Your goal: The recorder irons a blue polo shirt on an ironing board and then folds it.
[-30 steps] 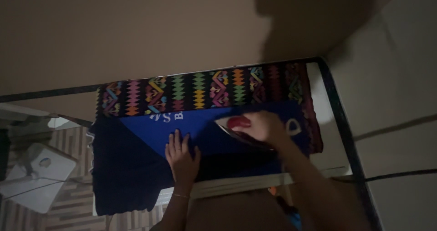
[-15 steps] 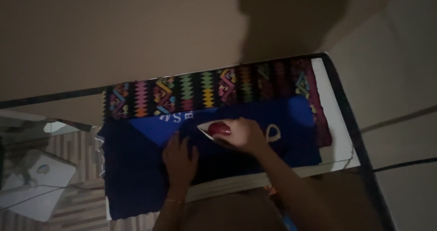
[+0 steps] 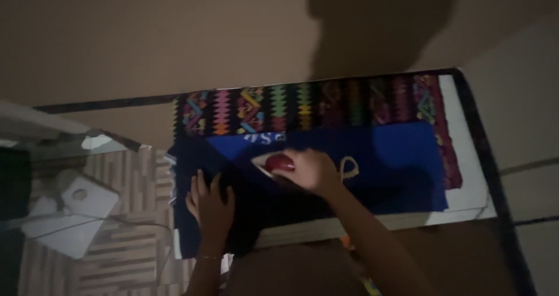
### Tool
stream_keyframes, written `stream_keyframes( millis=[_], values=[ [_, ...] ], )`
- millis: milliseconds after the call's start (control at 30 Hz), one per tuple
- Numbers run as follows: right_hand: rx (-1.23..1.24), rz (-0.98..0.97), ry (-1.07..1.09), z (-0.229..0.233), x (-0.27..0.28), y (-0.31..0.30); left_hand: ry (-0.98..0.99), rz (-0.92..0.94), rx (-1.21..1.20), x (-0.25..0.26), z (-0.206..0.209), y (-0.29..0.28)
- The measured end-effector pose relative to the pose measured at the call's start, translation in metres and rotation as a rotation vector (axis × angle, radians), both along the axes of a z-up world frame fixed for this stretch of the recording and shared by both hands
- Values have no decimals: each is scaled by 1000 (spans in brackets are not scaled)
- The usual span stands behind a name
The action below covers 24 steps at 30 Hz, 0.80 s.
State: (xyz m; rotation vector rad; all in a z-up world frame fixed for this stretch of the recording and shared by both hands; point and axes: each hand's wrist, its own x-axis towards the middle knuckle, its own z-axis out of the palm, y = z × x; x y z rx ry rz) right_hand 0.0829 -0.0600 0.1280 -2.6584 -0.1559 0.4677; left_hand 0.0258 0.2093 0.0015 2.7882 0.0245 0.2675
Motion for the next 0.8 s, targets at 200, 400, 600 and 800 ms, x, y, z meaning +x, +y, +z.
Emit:
stream_keyframes(
  millis=[200, 400, 600, 800],
  values=[
    [86, 156, -252, -10, 12, 29, -5, 49, 89, -16, -17, 34],
    [44, 188, -185, 4, 20, 62, -103, -24, 42, -24, -15, 38],
    [-101, -18, -464, -32, 26, 86, -17, -23, -39, -25, -9, 38],
    [-66, 217, -136, -5, 17, 64, -37, -14, -50, -26, -2, 34]
  ],
)
